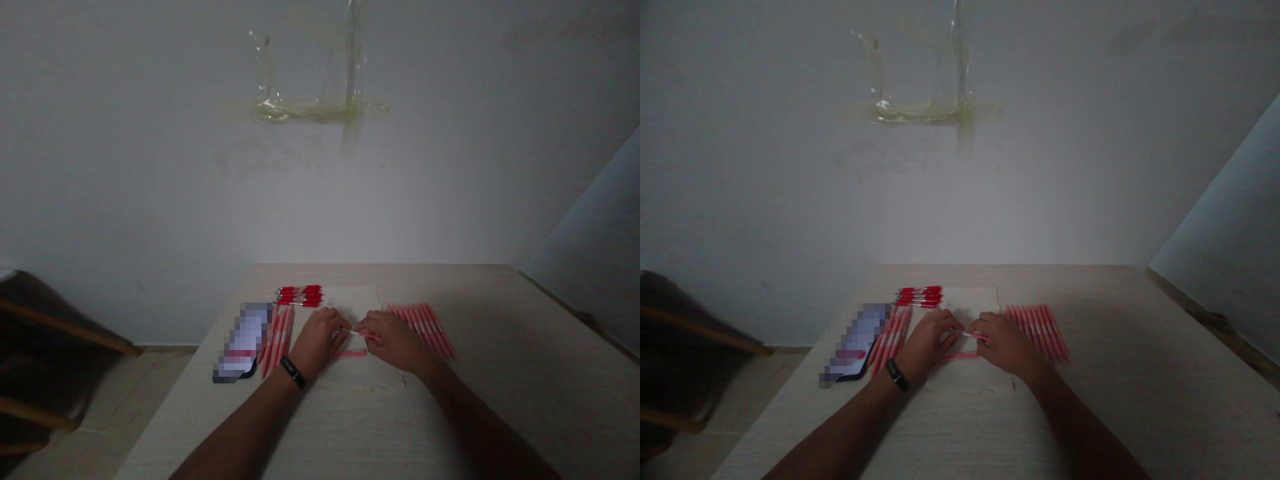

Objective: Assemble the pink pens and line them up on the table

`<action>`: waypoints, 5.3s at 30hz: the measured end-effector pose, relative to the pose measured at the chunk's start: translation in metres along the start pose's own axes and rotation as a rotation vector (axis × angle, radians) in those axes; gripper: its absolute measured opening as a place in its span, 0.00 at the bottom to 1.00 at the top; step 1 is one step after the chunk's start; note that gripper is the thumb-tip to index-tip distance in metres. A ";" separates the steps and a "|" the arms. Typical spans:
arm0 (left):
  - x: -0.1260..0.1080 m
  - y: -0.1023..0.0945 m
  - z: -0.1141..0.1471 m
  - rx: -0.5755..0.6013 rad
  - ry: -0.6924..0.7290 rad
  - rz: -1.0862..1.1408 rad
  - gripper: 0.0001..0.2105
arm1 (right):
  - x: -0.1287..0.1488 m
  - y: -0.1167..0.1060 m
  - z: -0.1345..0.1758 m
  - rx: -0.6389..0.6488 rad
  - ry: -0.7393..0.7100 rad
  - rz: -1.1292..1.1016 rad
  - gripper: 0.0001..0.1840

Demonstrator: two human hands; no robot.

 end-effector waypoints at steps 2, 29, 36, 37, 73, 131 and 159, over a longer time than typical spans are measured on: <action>0.001 0.004 0.000 0.031 -0.003 -0.023 0.05 | 0.000 0.002 -0.001 -0.019 -0.001 0.007 0.18; 0.012 0.000 0.004 -0.011 -0.148 -0.022 0.06 | -0.030 -0.019 0.004 -0.092 0.104 0.169 0.15; 0.011 0.001 0.003 0.008 -0.151 -0.025 0.05 | -0.023 -0.016 0.004 -0.055 0.108 0.098 0.11; 0.011 0.001 0.003 0.014 -0.150 -0.025 0.05 | -0.021 -0.016 0.003 -0.058 0.109 0.102 0.10; 0.015 0.010 0.005 0.175 -0.173 -0.042 0.05 | -0.004 0.018 -0.009 0.019 0.103 0.177 0.05; 0.001 0.003 0.004 0.241 -0.059 -0.009 0.02 | -0.024 0.008 -0.003 -0.105 0.074 0.078 0.02; -0.003 -0.001 0.003 0.207 -0.041 0.078 0.06 | -0.011 -0.004 -0.001 -0.106 -0.042 -0.061 0.11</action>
Point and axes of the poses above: each hand's wrist, its own z-axis away from the middle knuckle, its own y-axis out of the palm, x = y × z, the point moved 3 cm from there along -z, towards the middle knuckle, and after that the axes turned 8 degrees about z, right-handed, at the moved point
